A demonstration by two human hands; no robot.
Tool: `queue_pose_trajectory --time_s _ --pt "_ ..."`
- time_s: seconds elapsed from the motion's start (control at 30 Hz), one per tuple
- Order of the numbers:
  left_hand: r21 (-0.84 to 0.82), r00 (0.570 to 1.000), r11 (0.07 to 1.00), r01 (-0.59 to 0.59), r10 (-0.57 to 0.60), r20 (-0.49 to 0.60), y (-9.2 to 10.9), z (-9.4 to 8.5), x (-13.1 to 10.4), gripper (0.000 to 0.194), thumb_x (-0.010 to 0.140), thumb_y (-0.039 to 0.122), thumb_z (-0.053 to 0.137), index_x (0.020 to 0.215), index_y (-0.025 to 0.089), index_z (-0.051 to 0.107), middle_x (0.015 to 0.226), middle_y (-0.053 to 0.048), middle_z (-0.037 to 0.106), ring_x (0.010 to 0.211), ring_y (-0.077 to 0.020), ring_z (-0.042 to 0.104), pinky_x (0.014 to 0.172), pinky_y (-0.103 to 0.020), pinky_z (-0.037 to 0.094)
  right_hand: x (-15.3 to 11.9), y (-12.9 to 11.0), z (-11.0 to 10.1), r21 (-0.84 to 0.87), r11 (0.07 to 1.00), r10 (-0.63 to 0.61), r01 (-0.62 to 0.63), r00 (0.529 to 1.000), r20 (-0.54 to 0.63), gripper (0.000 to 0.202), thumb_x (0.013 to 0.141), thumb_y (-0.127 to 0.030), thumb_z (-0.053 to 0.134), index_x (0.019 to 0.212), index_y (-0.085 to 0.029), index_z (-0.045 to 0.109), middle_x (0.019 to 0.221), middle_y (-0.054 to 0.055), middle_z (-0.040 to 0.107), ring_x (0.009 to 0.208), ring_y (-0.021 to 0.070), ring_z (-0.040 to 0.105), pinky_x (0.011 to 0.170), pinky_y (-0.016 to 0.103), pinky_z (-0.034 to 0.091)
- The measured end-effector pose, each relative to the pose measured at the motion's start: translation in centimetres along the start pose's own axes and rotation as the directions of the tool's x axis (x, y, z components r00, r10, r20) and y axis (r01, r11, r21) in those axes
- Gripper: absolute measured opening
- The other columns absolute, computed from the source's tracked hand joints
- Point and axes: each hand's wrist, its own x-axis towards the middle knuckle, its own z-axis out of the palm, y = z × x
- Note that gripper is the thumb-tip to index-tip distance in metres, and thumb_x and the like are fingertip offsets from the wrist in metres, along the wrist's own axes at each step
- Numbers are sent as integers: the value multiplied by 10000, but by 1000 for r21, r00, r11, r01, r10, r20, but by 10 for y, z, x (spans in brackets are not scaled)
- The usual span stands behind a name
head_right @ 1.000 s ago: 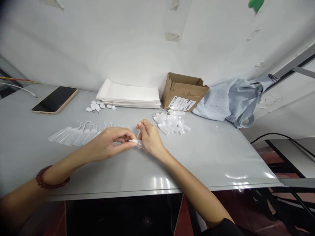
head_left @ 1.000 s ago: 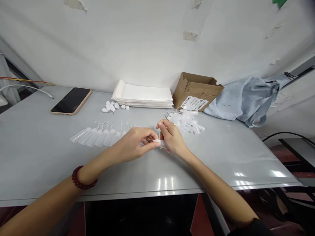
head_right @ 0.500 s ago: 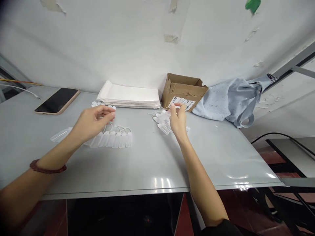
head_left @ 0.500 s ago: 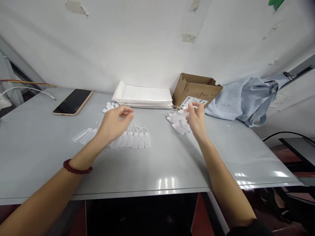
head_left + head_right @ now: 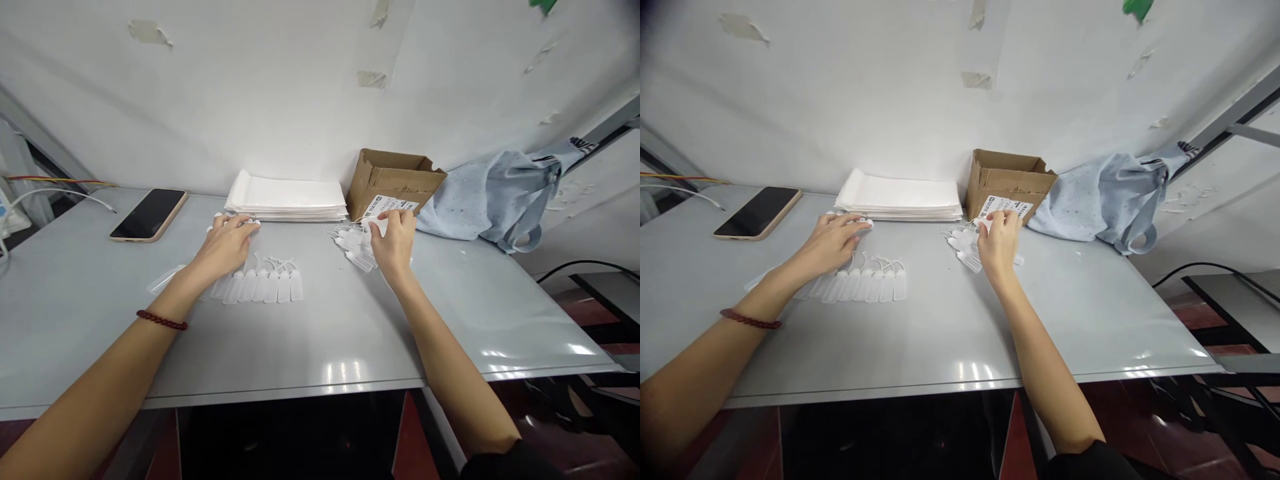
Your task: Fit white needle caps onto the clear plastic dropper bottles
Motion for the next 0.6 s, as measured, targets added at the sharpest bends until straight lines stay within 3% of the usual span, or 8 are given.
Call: queue_pose_trajectory --time_s 0.13,0.23,0.33,0.47,0.6 --pt "74 999 997 38 -40 26 0 4 6 451 871 239 351 1273 204 552 1398 -101 475 1226 -374 369 933 -515 369 -8 -22 -6 48 996 -74 74 997 -7 84 866 -258 493 905 -188 518 1068 149 495 1053 305 452 898 483 388" --pt "74 999 997 8 -11 42 1 4 10 472 890 266 323 1304 161 525 1411 -103 470 1198 -361 398 947 -499 359 -22 -48 -11 252 958 -190 135 959 210 78 873 -241 494 906 -191 545 976 113 551 989 264 504 901 445 412" --pt "66 999 998 -5 2 54 2 4 12 485 900 296 314 1312 135 512 1420 -102 465 1178 -353 413 961 -493 348 -36 -70 -17 473 876 -332 89 824 459 150 874 -300 551 972 -186 564 1002 105 571 987 236 539 862 390 457" --pt "44 997 999 -12 8 74 4 3 12 477 896 313 339 1322 179 507 1410 -78 477 1185 -346 404 968 -487 341 -48 -82 -21 555 832 -441 16 626 643 457 786 -452 671 1151 -213 533 1122 105 535 1105 256 498 935 427 439" --pt "14 997 999 -38 37 72 8 3 11 491 909 291 324 1362 177 474 1428 -65 456 1218 -342 360 997 -486 314 -52 -83 -18 537 844 -455 -10 518 724 695 678 -519 747 1248 -225 481 1173 112 466 1148 271 445 983 463 414"
